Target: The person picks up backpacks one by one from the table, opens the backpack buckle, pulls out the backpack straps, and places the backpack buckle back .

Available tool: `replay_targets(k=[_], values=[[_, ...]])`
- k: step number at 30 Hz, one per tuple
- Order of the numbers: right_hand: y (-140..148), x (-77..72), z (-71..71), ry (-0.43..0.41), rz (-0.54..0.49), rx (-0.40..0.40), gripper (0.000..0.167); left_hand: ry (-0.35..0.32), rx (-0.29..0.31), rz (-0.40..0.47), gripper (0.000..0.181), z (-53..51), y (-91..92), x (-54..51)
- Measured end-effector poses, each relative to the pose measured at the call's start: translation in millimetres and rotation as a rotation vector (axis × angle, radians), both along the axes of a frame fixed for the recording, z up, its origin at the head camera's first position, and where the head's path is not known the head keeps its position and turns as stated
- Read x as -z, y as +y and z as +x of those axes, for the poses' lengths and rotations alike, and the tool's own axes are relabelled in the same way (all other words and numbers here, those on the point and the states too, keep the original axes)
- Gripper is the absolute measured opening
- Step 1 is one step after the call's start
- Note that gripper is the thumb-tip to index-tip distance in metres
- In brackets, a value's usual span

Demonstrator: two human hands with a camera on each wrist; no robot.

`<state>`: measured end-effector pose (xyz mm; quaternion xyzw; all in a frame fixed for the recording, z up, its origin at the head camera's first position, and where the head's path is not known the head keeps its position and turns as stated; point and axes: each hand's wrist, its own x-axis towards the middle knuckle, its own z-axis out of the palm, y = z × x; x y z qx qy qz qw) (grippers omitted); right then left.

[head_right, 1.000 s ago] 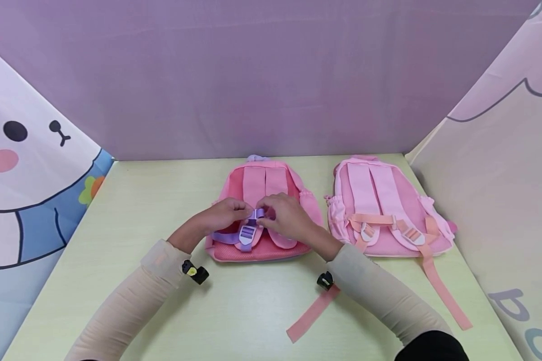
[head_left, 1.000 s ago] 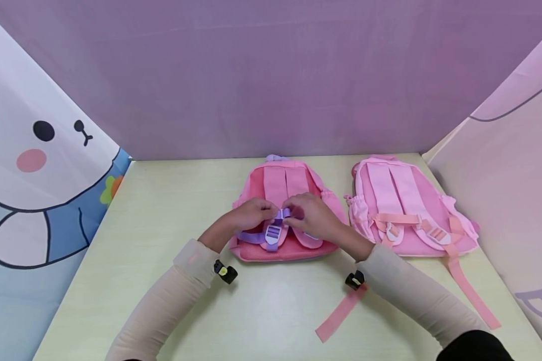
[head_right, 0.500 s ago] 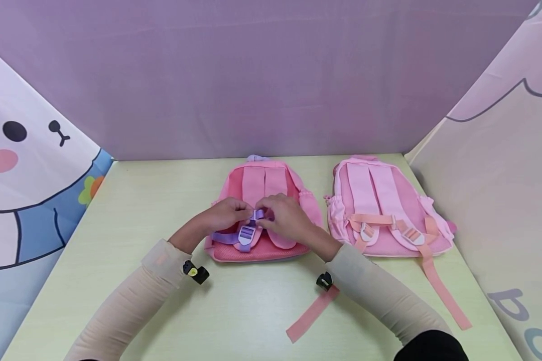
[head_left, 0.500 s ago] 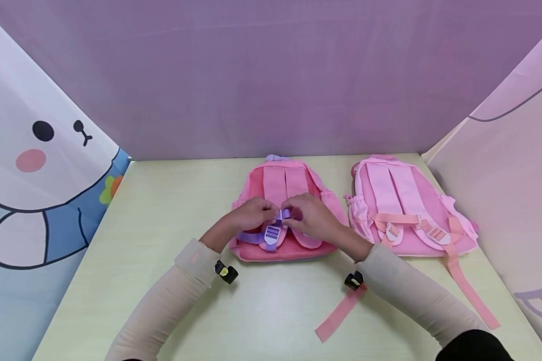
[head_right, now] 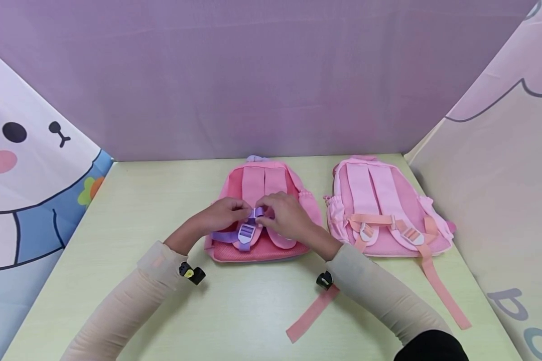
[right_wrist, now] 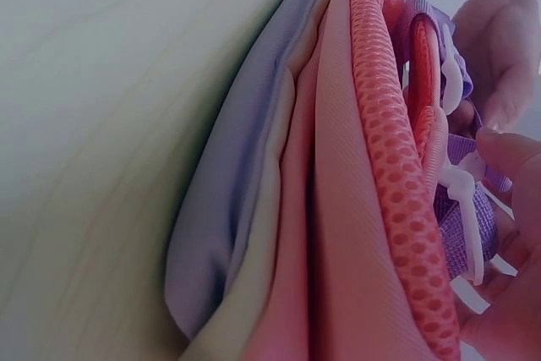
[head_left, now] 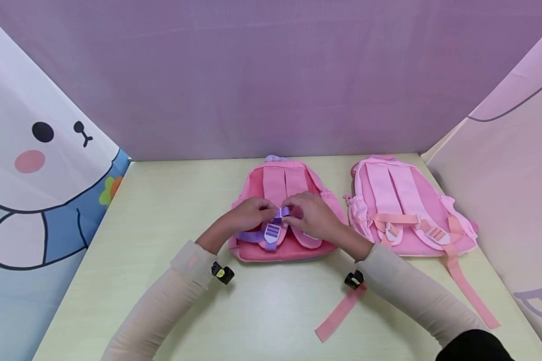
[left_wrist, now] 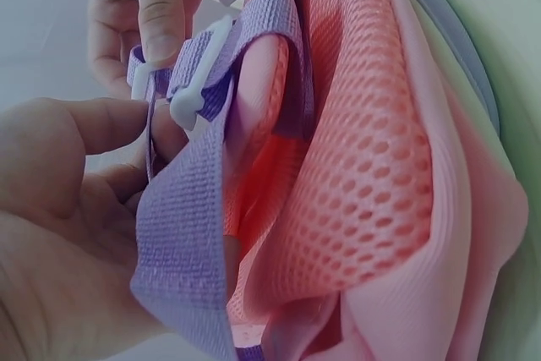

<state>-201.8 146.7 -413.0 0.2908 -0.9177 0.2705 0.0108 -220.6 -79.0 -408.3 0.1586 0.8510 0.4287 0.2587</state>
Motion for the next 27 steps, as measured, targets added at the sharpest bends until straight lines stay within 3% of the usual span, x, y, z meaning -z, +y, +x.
replay_targets(k=[27], values=[[0.6,1.5,-1.0,0.032,-0.023,-0.019,0.027,-0.019,-0.035,0.062,0.022,-1.8,-5.2,3.0]])
